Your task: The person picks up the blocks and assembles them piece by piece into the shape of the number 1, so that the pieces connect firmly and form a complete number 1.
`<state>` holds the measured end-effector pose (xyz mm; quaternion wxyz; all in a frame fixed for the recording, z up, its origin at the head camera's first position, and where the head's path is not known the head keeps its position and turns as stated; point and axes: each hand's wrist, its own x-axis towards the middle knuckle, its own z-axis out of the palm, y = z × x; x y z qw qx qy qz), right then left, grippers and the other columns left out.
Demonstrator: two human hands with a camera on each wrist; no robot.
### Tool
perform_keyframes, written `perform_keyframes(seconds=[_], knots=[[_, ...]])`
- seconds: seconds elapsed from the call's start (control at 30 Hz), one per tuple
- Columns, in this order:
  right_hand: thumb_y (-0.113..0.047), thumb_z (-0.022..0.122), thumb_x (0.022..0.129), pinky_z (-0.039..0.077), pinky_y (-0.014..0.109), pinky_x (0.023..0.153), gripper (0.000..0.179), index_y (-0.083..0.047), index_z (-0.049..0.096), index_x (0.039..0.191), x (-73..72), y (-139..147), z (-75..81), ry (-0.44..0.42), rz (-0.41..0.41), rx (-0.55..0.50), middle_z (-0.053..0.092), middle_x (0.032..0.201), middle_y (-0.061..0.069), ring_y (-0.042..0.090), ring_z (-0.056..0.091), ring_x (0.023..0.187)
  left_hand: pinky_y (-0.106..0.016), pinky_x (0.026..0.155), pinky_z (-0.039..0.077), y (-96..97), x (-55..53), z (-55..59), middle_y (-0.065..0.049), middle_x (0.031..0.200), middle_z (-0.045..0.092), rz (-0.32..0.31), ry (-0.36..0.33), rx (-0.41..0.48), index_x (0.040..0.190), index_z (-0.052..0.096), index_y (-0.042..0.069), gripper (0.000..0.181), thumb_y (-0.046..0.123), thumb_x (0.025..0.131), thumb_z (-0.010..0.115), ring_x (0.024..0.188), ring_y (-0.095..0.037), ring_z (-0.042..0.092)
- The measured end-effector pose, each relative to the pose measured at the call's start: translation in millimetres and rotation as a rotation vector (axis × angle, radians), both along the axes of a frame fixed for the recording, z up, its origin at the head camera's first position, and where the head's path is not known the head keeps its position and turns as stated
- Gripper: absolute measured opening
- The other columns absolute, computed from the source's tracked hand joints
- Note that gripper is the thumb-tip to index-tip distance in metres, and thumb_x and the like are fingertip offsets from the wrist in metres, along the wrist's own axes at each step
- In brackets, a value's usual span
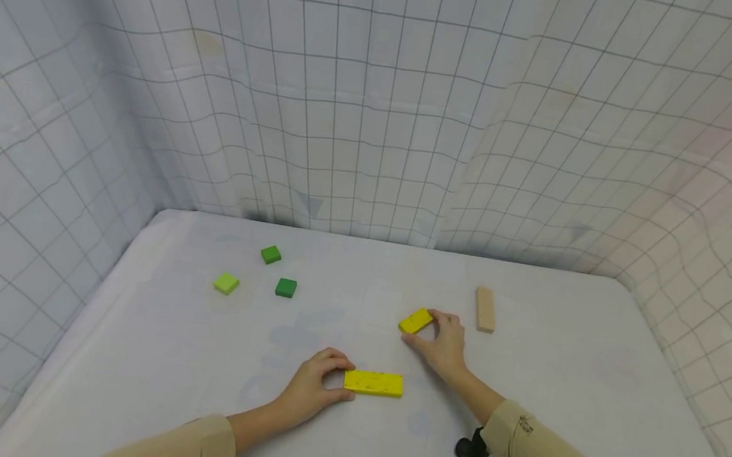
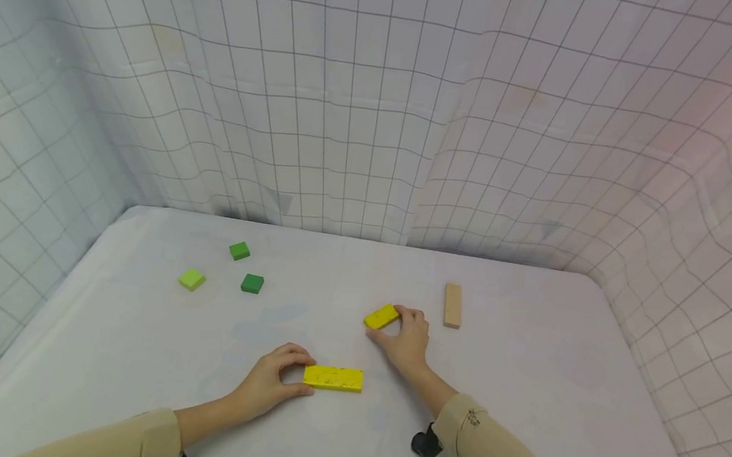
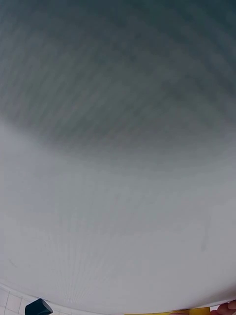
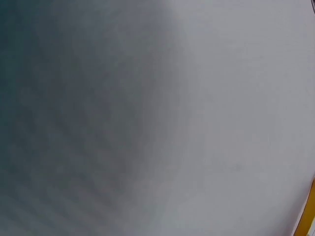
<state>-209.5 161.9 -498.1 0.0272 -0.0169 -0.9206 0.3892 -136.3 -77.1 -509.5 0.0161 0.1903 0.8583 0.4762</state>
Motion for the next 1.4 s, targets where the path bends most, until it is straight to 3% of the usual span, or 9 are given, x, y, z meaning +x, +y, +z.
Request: perform_keyframes(seconds=[0.3, 0.8, 1.4], knots=[[-0.025, 0.079, 0.070, 0.033, 0.048, 0.098, 0.066, -0.003, 0.051, 0.126, -1.4, 0.1, 0.2, 0.010, 0.069, -0.021, 0.044, 0.121, 0.018, 0.034, 0.039, 0.114, -0.034, 0.092, 0.043, -0.4, 0.4, 1.0, 0.007, 0.102, 0.055, -0.007, -0.007, -0.002, 0.103, 0.065, 0.011, 0.033, 0.018, 0.072, 0.077, 0.099, -0.013, 0.052], [-0.028, 0.080, 0.069, 0.038, 0.043, 0.094, 0.065, -0.011, 0.053, 0.126, -0.4, 1.0, 4.7, -0.007, 0.318, -0.003, 0.048, 0.119, 0.008, 0.025, 0.043, 0.109, -0.034, 0.091, 0.043, -0.6, -0.2, 0.6, 0.007, 0.102, 0.055, -0.008, -0.006, -0.015, 0.102, 0.065, 0.012, 0.032, 0.018, 0.073, 0.077, 0.098, -0.013, 0.052], [-0.031, 0.079, 0.070, 0.033, 0.048, 0.096, 0.062, -0.014, 0.054, 0.125, 4.8, -5.1, 7.5, -0.006, 0.528, 0.026, 0.048, 0.119, 0.008, 0.027, 0.041, 0.112, -0.033, 0.092, 0.043, -0.1, 1.0, 2.0, 0.007, 0.102, 0.054, -0.011, -0.027, 0.009, 0.102, 0.065, 0.011, 0.032, 0.016, 0.073, 0.077, 0.099, -0.013, 0.052]])
